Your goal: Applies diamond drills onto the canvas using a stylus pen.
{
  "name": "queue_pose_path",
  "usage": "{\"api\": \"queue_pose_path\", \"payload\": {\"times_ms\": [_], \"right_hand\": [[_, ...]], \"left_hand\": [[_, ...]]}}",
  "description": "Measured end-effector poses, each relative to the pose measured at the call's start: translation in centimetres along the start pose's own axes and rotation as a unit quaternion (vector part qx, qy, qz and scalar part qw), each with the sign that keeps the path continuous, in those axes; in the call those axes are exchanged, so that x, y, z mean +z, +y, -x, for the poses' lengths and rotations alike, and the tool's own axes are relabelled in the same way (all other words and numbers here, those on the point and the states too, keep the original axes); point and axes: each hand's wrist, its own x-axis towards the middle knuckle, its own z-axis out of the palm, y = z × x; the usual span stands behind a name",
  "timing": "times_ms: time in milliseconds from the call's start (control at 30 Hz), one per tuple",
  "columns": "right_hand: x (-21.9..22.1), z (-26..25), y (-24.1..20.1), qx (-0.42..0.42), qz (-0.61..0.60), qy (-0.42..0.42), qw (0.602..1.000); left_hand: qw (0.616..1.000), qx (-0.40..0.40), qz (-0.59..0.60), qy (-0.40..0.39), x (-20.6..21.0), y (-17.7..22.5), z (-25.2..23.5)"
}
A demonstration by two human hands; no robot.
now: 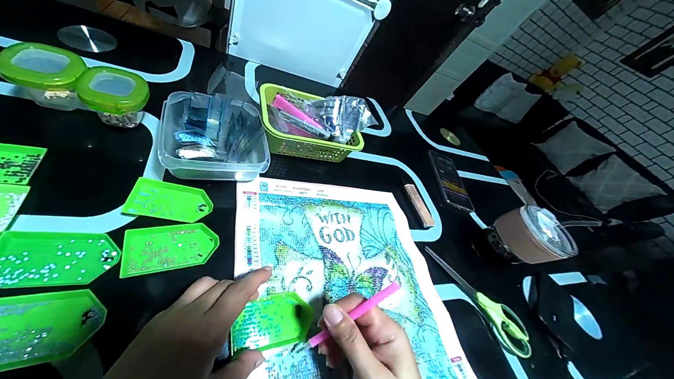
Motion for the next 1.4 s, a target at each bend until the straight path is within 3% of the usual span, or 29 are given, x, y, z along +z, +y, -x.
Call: {"api": "queue_pose_path", "payload": {"times_ms": [433, 700, 967, 1133, 1400], "right_hand": [[0.0, 0.3, 0.8, -0.045, 0.054, -0.015, 0.997], [0.0, 0.2, 0.2, -0.117, 0.192, -0.046, 0.973], [0.0, -0.6, -0.2, -0.105, 0.213, -0.071, 0.969], [0.3, -2.2, -0.8, -0.076, 0.135, -0.05, 0.987], [2.2, -3.7, -0.6, -0.081, 0.192, -0.069, 0.976]], "left_hand": [[1.0, -0.011, 0.009, -0.018, -0.3, 0.0, 0.0], [1.0, 0.005, -0.008, 0.0, 0.0, -0.2, 0.1], [0.999, 0.017, -0.015, 0.029, 0.5, -0.6, 0.2], [1.0, 0.011, -0.014, 0.023, 0.4, -0.4, 0.1], [0.999, 0.008, -0.024, 0.021, 0.4, -0.3, 0.1]]}}
